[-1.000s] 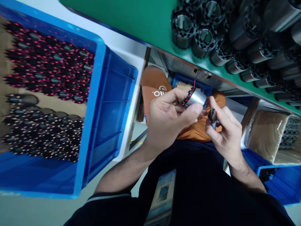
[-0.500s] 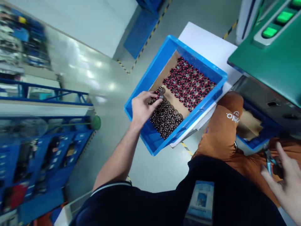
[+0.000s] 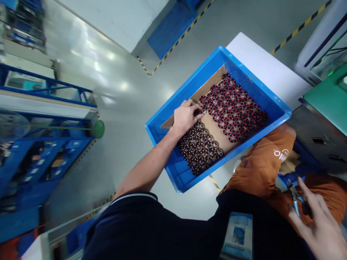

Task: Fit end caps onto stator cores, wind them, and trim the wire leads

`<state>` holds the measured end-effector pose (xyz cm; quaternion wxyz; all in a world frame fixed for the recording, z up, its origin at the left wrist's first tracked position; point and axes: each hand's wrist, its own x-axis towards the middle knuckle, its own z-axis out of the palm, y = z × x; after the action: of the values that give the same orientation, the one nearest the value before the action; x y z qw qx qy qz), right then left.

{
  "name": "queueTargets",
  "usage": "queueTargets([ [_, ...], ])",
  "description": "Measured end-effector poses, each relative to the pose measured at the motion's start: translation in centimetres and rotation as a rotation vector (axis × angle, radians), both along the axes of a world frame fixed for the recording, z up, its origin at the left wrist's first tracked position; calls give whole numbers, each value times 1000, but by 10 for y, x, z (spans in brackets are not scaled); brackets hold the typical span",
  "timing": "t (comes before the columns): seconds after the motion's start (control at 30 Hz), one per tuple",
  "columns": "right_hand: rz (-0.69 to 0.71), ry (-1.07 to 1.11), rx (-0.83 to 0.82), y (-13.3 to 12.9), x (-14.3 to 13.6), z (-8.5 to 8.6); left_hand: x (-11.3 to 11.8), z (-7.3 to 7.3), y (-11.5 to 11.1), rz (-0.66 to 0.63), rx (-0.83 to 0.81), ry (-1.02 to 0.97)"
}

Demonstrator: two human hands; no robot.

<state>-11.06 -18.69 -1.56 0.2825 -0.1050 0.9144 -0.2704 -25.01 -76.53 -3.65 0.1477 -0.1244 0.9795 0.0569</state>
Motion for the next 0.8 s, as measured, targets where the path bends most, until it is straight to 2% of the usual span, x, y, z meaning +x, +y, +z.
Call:
queueTargets([
  [0.17, 18, 45, -14, -21, -11, 11, 4, -3, 3, 56, 19, 32],
  [0.27, 81, 76, -35, -29, -20, 16, -1, -6, 3, 103, 67, 74],
  [0.4, 145, 83, -71, -32, -34, 20, -7, -6, 3, 169, 191, 175],
  [0.5, 162, 98, -92, -31, -39, 23, 2, -11, 18, 231, 329, 317],
  [0.57, 166, 120, -96, -31, -39, 24, 12, -24, 40, 313, 435, 453],
  [0.67, 151, 126, -79, -30, -38, 25, 20, -56, 80, 538, 588, 665],
  [0.8, 151, 53, -105, -34, -39, 33, 10, -101, 125, 818, 731, 856],
])
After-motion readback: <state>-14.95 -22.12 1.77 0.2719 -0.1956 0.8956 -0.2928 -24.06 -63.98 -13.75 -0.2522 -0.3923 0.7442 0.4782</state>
